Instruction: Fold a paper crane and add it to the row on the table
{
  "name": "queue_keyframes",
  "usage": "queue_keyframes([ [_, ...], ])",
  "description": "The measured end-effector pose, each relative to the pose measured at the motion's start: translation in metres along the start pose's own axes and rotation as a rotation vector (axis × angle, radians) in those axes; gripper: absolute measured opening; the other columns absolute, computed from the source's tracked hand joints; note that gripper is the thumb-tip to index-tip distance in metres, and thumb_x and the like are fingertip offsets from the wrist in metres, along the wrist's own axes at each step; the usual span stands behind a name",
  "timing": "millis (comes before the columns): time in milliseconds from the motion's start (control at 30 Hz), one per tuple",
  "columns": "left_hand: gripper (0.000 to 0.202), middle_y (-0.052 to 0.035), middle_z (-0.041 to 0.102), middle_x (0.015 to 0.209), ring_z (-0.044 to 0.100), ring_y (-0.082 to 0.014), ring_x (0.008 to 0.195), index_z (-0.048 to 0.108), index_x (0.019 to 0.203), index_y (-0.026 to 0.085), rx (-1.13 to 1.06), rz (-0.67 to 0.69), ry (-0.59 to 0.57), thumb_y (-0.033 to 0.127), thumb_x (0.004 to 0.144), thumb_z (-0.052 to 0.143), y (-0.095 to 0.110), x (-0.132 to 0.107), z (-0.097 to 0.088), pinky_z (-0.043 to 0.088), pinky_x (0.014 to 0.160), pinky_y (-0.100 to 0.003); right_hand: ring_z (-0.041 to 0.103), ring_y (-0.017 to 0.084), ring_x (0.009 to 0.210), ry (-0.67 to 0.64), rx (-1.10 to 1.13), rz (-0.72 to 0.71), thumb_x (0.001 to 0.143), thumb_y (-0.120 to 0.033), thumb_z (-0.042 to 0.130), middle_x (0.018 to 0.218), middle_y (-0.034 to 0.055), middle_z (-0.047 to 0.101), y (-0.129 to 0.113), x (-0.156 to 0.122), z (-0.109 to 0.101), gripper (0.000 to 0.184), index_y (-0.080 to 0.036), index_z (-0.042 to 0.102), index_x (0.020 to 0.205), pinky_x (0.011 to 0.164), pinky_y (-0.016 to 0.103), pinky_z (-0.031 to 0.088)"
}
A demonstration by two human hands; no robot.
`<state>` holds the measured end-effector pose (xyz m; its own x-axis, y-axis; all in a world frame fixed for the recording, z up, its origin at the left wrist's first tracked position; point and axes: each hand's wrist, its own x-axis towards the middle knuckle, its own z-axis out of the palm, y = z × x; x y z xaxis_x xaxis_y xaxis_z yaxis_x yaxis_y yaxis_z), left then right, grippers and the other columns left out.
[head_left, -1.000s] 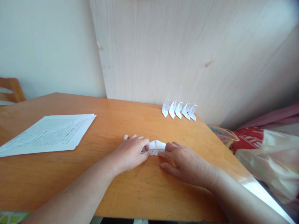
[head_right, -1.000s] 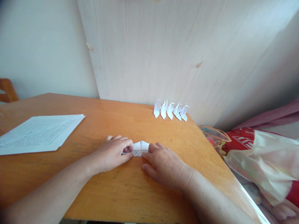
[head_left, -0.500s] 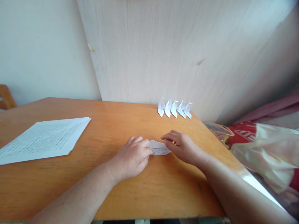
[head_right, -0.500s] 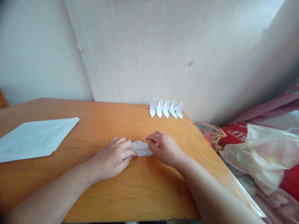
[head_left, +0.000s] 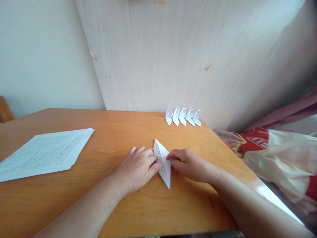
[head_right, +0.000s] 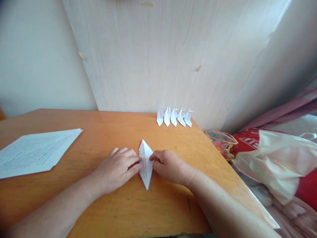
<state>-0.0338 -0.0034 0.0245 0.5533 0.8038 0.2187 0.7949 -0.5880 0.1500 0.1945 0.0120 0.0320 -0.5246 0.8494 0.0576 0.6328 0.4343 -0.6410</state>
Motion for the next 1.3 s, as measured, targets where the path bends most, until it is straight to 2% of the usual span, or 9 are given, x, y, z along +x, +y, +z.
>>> queue_keyframes([
  [133, 0.032, -0.0049, 0.064, 0.101, 0.054, -0.025, 0.101, 0.068, 0.118, 0.032, -0.036, -0.022, -0.004, 0.042, 0.102, 0.042, -0.005, 0.0, 0.002, 0.035, 0.085, -0.04, 0.062, 0.013, 0.068, -0.246, 0.253, -0.054, 0.089, -0.011, 0.048, 0.076, -0.0021, 0.069, -0.01, -0.007, 0.002, 0.026, -0.021, 0.071, 0.097, 0.063, 0.023, 0.048],
  [200, 0.029, -0.0047, 0.064, 0.104, 0.053, -0.0249, 0.103, 0.067, 0.12, 0.033, -0.054, -0.014, -0.013, 0.036, 0.101, 0.046, -0.007, 0.0, 0.003, 0.035, 0.086, -0.04, 0.062, 0.013, 0.07, -0.188, 0.233, -0.078, 0.09, -0.011, 0.049, 0.077, -0.0023, 0.068, -0.009, -0.006, 0.0, 0.025, -0.021, 0.071, 0.093, 0.064, 0.023, 0.047],
  [300, 0.031, -0.0044, 0.064, 0.108, 0.052, -0.0246, 0.106, 0.065, 0.125, 0.033, -0.081, 0.007, -0.035, 0.03, 0.099, 0.048, -0.01, 0.0, 0.004, 0.035, 0.088, -0.039, 0.064, 0.015, 0.08, 0.061, 0.073, -0.145, 0.092, -0.012, 0.049, 0.088, 0.0002, 0.071, 0.001, 0.0, -0.004, 0.025, -0.021, 0.072, 0.096, 0.073, 0.027, 0.048],
  [367, 0.032, -0.0037, 0.065, 0.11, 0.052, -0.0241, 0.107, 0.064, 0.126, 0.034, -0.096, 0.029, -0.045, 0.028, 0.099, 0.048, -0.011, 0.001, 0.004, 0.034, 0.09, -0.04, 0.063, 0.018, 0.089, 0.16, -0.077, -0.228, 0.093, -0.012, 0.052, 0.097, 0.0032, 0.072, 0.009, 0.005, -0.006, 0.025, -0.022, 0.072, 0.103, 0.081, 0.032, 0.047],
  [500, 0.03, -0.0013, 0.067, 0.109, 0.052, -0.0222, 0.103, 0.069, 0.118, 0.037, -0.117, 0.069, -0.042, 0.027, 0.101, 0.046, -0.014, 0.003, 0.002, 0.033, 0.09, -0.039, 0.061, 0.019, 0.093, 0.078, -0.273, -0.361, 0.094, -0.013, 0.055, 0.099, 0.0051, 0.07, 0.016, 0.008, -0.004, 0.024, -0.023, 0.073, 0.106, 0.088, 0.035, 0.045],
  [700, 0.037, -0.001, 0.069, 0.106, 0.051, -0.0225, 0.103, 0.071, 0.112, 0.033, -0.093, 0.073, -0.023, 0.011, 0.093, 0.049, -0.014, 0.002, 0.0, 0.032, 0.089, -0.039, 0.059, 0.018, 0.089, 0.01, -0.353, -0.308, 0.096, -0.018, 0.055, 0.095, 0.0054, 0.065, 0.007, 0.005, 0.003, 0.02, -0.021, 0.074, 0.098, 0.082, 0.031, 0.043],
  [867, 0.024, -0.0035, 0.068, 0.099, 0.054, -0.0236, 0.101, 0.072, 0.103, 0.027, -0.064, 0.075, -0.005, 0.019, 0.093, 0.051, -0.001, 0.001, -0.003, 0.033, 0.089, -0.04, 0.057, 0.018, 0.087, 0.015, -0.344, -0.269, 0.097, -0.02, 0.056, 0.094, 0.0052, 0.064, 0.004, 0.004, 0.006, 0.019, -0.021, 0.074, 0.1, 0.078, 0.03, 0.041],
  [1067, 0.026, -0.0016, 0.069, 0.095, 0.058, -0.0213, 0.096, 0.068, 0.099, 0.025, -0.095, 0.098, -0.031, 0.01, 0.086, 0.052, 0.003, -0.001, -0.005, 0.032, 0.091, -0.04, 0.056, 0.016, 0.084, 0.005, -0.312, -0.249, 0.091, -0.014, 0.057, 0.093, 0.004, 0.063, 0.005, 0.001, 0.002, 0.018, -0.021, 0.072, 0.097, 0.076, 0.028, 0.04],
  [1300, 0.022, -0.0019, 0.068, 0.095, 0.057, -0.0251, 0.097, 0.063, 0.097, 0.024, -0.082, 0.038, -0.008, 0.03, 0.078, 0.071, 0.008, -0.002, -0.008, 0.032, 0.089, -0.042, 0.058, 0.019, 0.092, -0.03, -0.282, -0.286, 0.082, -0.013, 0.064, 0.099, 0.0042, 0.064, 0.004, -0.001, -0.002, 0.024, -0.021, 0.069, 0.103, 0.083, 0.031, 0.042],
])
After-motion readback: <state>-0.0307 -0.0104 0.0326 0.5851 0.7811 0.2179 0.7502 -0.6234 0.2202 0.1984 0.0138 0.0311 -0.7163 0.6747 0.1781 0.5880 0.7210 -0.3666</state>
